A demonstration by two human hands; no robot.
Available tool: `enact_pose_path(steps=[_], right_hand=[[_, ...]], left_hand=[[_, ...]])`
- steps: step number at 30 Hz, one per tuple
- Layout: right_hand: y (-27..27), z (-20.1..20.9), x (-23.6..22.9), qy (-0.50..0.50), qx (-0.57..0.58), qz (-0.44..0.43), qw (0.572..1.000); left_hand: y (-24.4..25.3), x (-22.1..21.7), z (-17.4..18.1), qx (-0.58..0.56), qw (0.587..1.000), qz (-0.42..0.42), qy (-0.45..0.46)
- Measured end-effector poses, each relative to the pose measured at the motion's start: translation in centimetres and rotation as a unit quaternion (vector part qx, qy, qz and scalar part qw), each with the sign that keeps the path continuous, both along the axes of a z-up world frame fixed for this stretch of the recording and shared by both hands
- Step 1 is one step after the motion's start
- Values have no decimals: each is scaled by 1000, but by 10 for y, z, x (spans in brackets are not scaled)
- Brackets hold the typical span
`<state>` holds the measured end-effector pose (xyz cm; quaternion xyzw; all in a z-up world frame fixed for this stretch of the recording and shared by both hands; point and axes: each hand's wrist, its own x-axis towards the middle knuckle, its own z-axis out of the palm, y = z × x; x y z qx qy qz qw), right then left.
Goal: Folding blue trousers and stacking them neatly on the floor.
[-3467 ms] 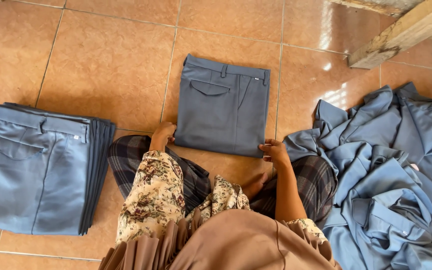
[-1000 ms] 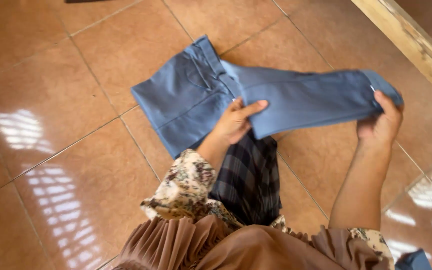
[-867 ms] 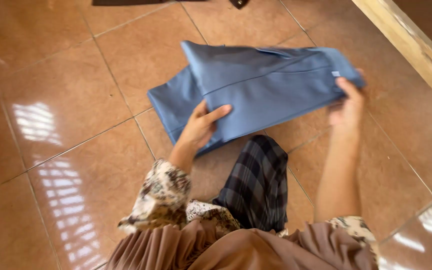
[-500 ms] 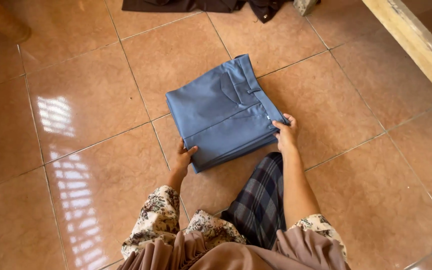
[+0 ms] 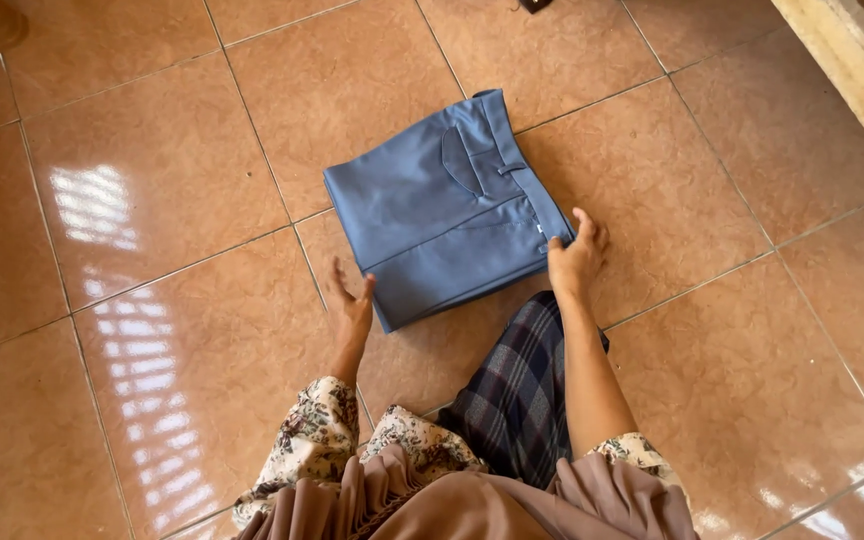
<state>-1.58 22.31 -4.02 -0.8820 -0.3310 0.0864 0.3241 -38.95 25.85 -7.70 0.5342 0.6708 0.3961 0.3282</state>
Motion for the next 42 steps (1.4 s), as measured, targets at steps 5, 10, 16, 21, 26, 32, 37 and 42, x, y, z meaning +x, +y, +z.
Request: enact_pose_path(steps=[5,10,16,21,26,32,37,42], right_hand=[[1,56,-38,-280,-3,168,945],[-2,39,-70,-301,-37,288,908],[-9,36,-56,-242,-78,280,926],[-56,36,-8,-222,-93,196,951],[-108,15,33,-221,-126,120,960],[-140,0,55,-231,-115,70,963],[-208,-16,86,-252,-139,-20,958],[-289,-24,103,-265,-149,-120,945]], left_hand=[[16,42,95,82,926,-61,365],[22,87,66,155,862,-150,459],[19,126,68,185,857,-181,446],[-9,208,70,217,849,-274,397],[-46,268,66,269,823,-325,379],[-70,295,71,290,805,-359,372],[-116,342,63,311,780,-425,337],[-183,388,43,357,731,-489,315]])
